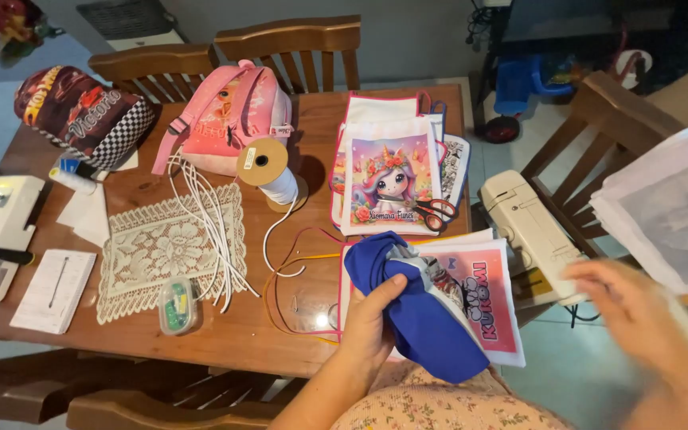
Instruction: Trimming fabric and inserting a drawstring into a small blue pouch at a workshop table.
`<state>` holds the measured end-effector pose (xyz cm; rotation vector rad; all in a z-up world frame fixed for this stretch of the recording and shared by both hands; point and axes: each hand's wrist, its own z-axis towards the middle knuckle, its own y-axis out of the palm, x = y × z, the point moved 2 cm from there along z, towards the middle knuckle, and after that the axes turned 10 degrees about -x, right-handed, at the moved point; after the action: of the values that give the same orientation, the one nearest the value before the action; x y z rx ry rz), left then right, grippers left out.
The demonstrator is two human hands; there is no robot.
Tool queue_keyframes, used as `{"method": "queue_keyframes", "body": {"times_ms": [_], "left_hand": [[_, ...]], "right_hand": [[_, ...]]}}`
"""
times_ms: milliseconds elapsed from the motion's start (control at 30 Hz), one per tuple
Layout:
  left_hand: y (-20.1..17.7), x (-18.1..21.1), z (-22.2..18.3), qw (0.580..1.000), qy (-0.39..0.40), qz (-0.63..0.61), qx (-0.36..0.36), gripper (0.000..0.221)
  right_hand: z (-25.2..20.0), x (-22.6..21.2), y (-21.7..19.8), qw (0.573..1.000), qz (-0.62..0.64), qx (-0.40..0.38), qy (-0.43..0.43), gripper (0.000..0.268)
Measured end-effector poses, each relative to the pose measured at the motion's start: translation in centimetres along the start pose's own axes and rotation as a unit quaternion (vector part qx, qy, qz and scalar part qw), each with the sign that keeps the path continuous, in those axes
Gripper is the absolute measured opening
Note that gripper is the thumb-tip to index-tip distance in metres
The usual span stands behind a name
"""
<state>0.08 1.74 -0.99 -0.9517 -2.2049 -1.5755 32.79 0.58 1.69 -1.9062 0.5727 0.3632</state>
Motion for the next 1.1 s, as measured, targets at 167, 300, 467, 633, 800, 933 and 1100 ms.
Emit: {"method": "queue_keyframes", "body": {"times_ms": [167, 300, 467, 633, 800, 933, 1100], "left_hand": [[0.3, -1.4, -0.1, 0.988, 0.001, 0.126, -0.092, 0.045], [-0.2, -4.1, 1.0, 0.957, 0.010, 0.211, -0.198, 0.034], [-0.8, -3.6, 0.9, 0.983, -0.023, 0.116, -0.143, 0.048], [-1.6, -3.9, 0.7, 0.991, -0.037, 0.075, -0.104, 0.047], [-3.3, -4.7, 1.3, 0.990, -0.012, 0.057, -0.127, 0.054], [-4.5, -0.6, 3.6, 0.997, 0.041, -0.030, -0.053, 0.060], [-8.5, 5.4, 5.4, 0.972, 0.230, -0.010, -0.043, 0.010]], "right_hand": [[2.9, 0.6, 0.5, 0.988, -0.003, 0.152, -0.040, 0.070], [0.1, -10.7, 6.5, 0.941, 0.150, 0.070, -0.296, 0.032], [-0.3, -11.6, 6.6, 0.901, 0.192, 0.146, -0.362, 0.047], [-1.3, -12.9, 5.8, 0.884, 0.172, 0.154, -0.406, 0.046], [-2.0, -13.4, 5.3, 0.874, 0.140, 0.174, -0.432, 0.037], [-0.1, -5.5, 6.9, 0.906, 0.160, 0.250, -0.301, 0.035], [-0.7, -0.7, 5.3, 0.815, 0.431, 0.370, -0.118, 0.047]]}}
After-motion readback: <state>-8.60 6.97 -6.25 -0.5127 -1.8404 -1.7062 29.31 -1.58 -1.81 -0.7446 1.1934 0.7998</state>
